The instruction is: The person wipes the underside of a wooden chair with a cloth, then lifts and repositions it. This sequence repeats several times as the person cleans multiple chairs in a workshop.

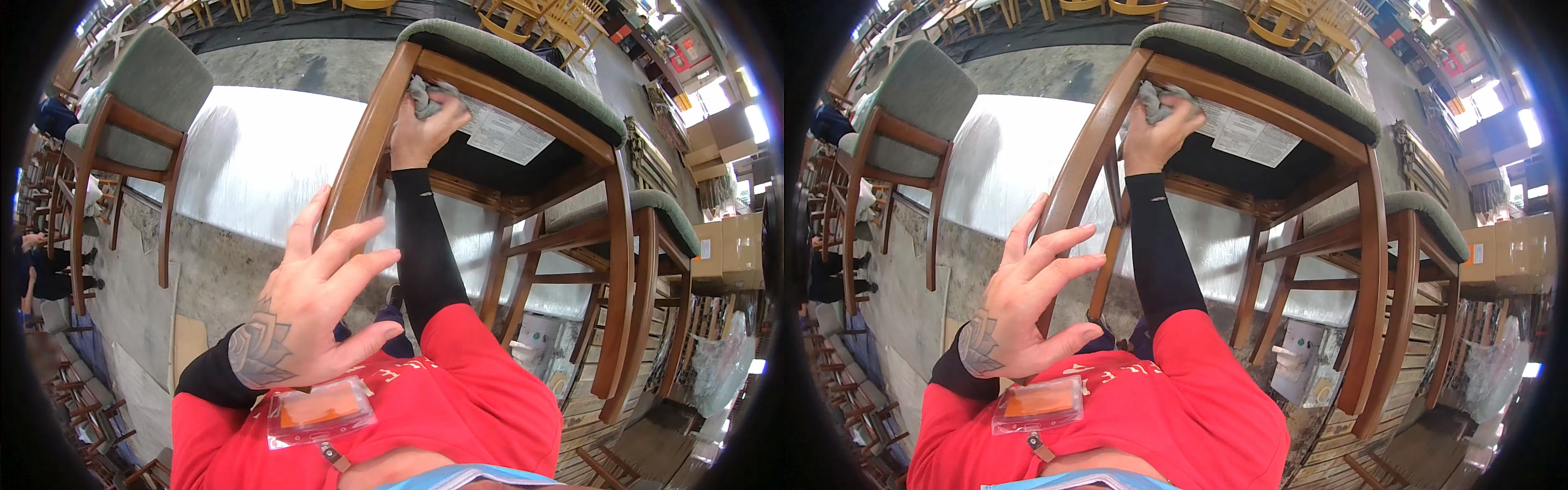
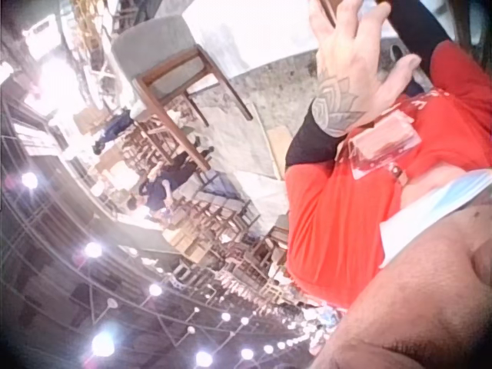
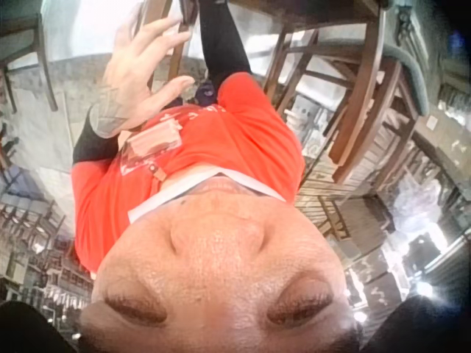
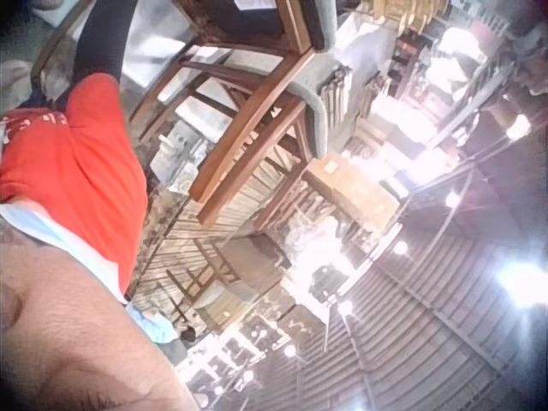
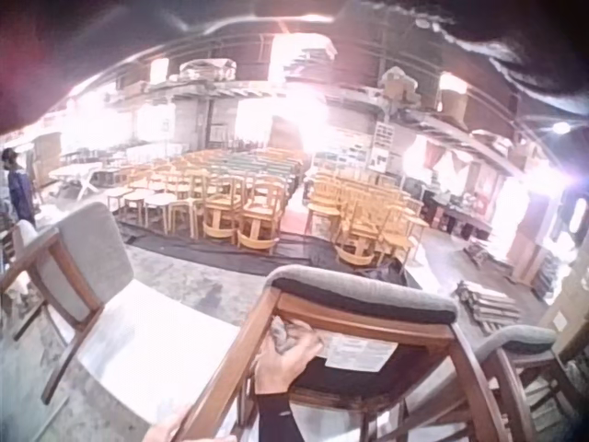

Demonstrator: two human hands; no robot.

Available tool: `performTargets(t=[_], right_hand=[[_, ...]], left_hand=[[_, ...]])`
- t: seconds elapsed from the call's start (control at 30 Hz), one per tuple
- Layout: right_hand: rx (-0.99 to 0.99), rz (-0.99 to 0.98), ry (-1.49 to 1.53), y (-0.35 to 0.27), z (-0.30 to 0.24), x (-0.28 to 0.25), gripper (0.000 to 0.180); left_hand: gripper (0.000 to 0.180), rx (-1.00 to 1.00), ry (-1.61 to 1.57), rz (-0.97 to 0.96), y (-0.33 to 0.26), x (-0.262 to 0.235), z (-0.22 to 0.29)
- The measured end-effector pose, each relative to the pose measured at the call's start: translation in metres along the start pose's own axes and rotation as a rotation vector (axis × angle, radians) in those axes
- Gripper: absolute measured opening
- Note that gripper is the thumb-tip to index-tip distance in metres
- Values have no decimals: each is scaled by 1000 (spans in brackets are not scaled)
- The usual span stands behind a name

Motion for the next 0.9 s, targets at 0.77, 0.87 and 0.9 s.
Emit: performTargets(t=[0.77, 0.87, 0.9], right_hand=[[41, -131, 64, 31, 3, -2, 48], [153, 17, 95, 28, 20, -23, 46], [197, 100, 138, 26, 24, -30, 45]], left_hand=[[56, 4, 12, 36, -4, -1, -3], [57, -9, 8, 38, -6, 0, -3], [57, -14, 11, 42, -7, 0, -3]])
Point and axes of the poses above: each hand's wrist, its own y-axis towards the middle knuckle, its own x-axis out of the palm, z = x × y, the point moved 8 cm from there along y, towards the middle knuckle, and after that the axes turned 5 degrees about z, right-handed, at the moved point
